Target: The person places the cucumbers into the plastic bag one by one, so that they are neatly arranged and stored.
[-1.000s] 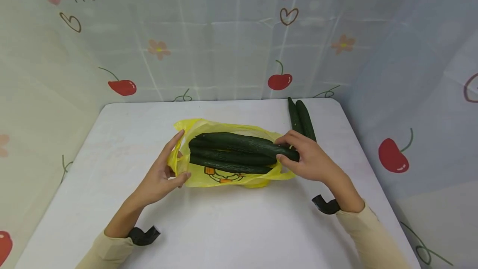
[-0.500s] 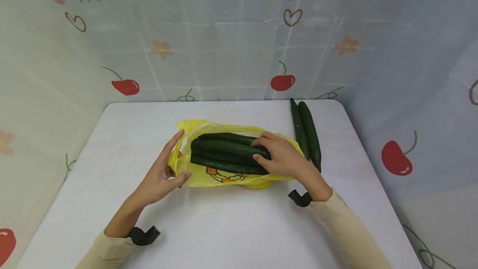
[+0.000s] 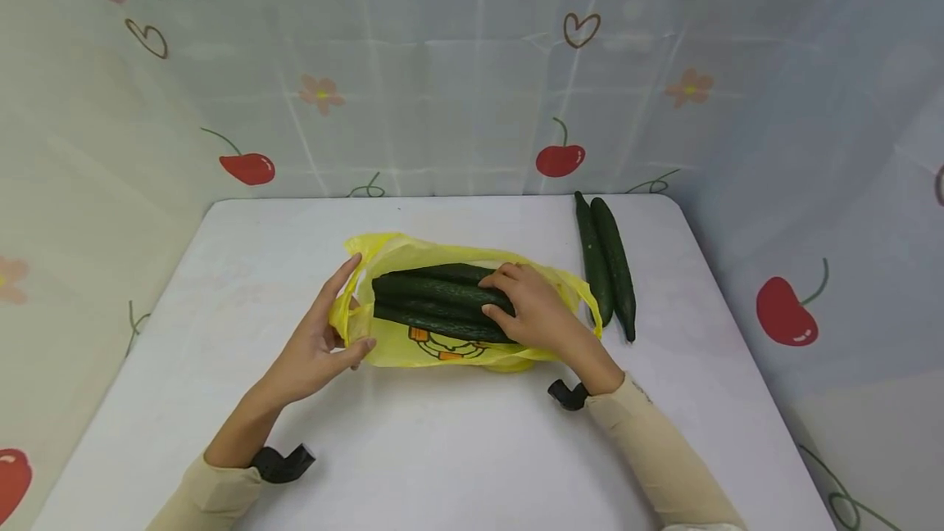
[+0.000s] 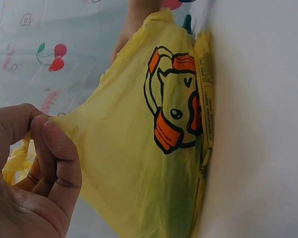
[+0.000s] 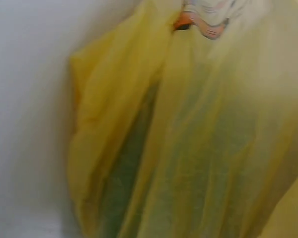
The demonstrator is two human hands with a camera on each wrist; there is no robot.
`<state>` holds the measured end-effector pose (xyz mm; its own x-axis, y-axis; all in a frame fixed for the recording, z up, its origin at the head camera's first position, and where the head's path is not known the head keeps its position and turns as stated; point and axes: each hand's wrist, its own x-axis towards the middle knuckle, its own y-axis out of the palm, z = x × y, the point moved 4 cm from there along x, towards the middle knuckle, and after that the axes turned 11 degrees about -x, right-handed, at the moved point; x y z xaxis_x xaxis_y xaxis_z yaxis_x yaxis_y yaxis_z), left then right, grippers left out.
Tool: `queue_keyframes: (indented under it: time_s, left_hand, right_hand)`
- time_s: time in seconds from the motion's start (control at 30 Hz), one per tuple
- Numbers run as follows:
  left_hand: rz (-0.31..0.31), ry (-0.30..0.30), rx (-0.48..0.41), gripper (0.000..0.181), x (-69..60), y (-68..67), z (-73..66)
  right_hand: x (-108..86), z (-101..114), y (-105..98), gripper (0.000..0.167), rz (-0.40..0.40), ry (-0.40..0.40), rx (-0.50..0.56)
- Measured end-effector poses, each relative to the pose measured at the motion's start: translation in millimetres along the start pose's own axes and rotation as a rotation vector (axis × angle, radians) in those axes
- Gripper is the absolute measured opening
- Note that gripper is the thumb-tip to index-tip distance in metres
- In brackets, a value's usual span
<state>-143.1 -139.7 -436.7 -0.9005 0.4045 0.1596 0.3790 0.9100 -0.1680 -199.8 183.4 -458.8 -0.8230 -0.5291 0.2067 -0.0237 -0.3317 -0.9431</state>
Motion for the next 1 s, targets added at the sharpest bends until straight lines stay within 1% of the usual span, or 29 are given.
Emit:
queue_keyframes:
  time_s: [0.2,0.3,0.47,0.7,0.8,0.87,0.93,1.0]
  left_hand:
    - [-0.004,-0.001,0.015,0.108,0.6,-0.4,0.1]
    - [-0.007,-0.005,0.014,0.108,0.6,-0.7,0.3]
    - [-0.004,-0.005,0.007,0.107,0.3,-0.3,0.4]
    - [-0.009,-0.002,0.013,0.108,0.0,-0.5,1.1]
    - [-0.01,0.0,0.017,0.107,-0.1,-0.5,1.1]
    - [-0.009,0.002,0.016,0.107,-0.3,-0.6,1.0]
    - [-0.003,0.008,0.012,0.106,-0.4,-0.6,0.8]
    - [0.007,0.019,0.01,0.105,-0.3,-0.3,0.2]
  right_hand:
    - [4.9,1.7,3.9,0.036,-0.093,0.005,-0.076]
    - [7.1,2.3,6.2,0.034,-0.116,0.021,-0.117]
    - [7.7,4.8,9.4,0.033,-0.116,0.039,-0.169]
    - [7.5,5.2,7.1,0.034,-0.091,0.061,-0.143]
    - [5.1,4.2,2.6,0.033,-0.083,0.066,-0.12]
    - [1.5,2.7,-4.1,0.029,-0.111,0.07,-0.103]
    - [-3.8,-0.2,-15.0,0.024,-0.161,0.079,-0.086]
    - [-10.5,-6.5,-28.8,0.021,-0.237,0.097,-0.08]
